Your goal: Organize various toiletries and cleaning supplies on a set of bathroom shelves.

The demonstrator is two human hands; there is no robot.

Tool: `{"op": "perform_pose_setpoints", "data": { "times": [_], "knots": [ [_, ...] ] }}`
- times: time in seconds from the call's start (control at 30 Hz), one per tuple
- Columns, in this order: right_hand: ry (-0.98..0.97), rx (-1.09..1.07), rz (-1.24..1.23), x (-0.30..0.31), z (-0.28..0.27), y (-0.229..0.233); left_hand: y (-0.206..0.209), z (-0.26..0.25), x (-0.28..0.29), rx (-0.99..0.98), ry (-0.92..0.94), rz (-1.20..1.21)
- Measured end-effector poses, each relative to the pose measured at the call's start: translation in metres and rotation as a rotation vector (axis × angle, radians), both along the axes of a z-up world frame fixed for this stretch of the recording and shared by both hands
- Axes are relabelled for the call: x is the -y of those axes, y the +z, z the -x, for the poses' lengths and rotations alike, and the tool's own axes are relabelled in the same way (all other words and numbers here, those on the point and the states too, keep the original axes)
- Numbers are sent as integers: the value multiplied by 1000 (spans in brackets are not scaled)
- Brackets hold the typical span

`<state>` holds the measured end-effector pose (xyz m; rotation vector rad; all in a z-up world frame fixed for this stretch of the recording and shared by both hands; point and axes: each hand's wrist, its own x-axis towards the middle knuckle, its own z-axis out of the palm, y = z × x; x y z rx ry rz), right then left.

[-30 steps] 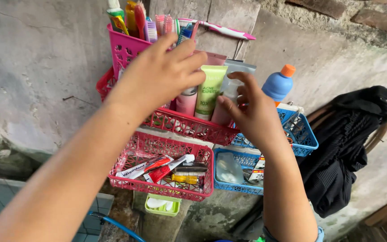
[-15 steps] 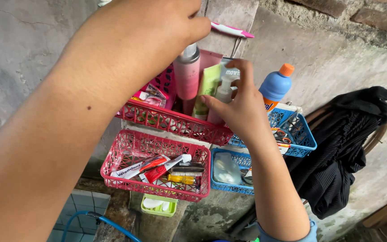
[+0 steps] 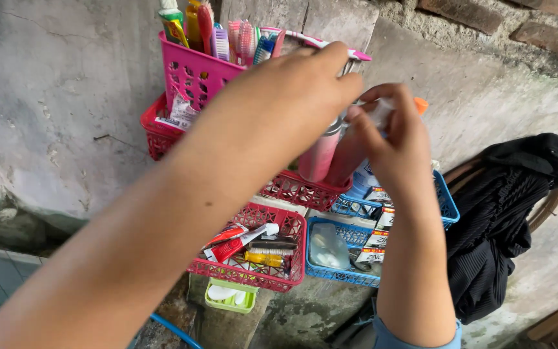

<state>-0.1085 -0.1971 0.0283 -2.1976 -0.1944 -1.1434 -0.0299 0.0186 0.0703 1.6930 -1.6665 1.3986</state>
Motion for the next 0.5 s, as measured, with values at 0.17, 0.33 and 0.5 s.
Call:
{"op": "perform_pose_setpoints", "data": {
  "times": [0.17, 0.33, 0.5],
  "knots": [
    [-95, -88, 135, 1, 14, 20, -6, 8, 47, -57, 172, 93],
    [-313, -431, 255, -12, 20, 31, -29, -29, 74, -281, 169, -87],
    [-314, -378, 267, -23, 37, 35, -40, -30, 37, -431, -24, -116]
  ]
}}
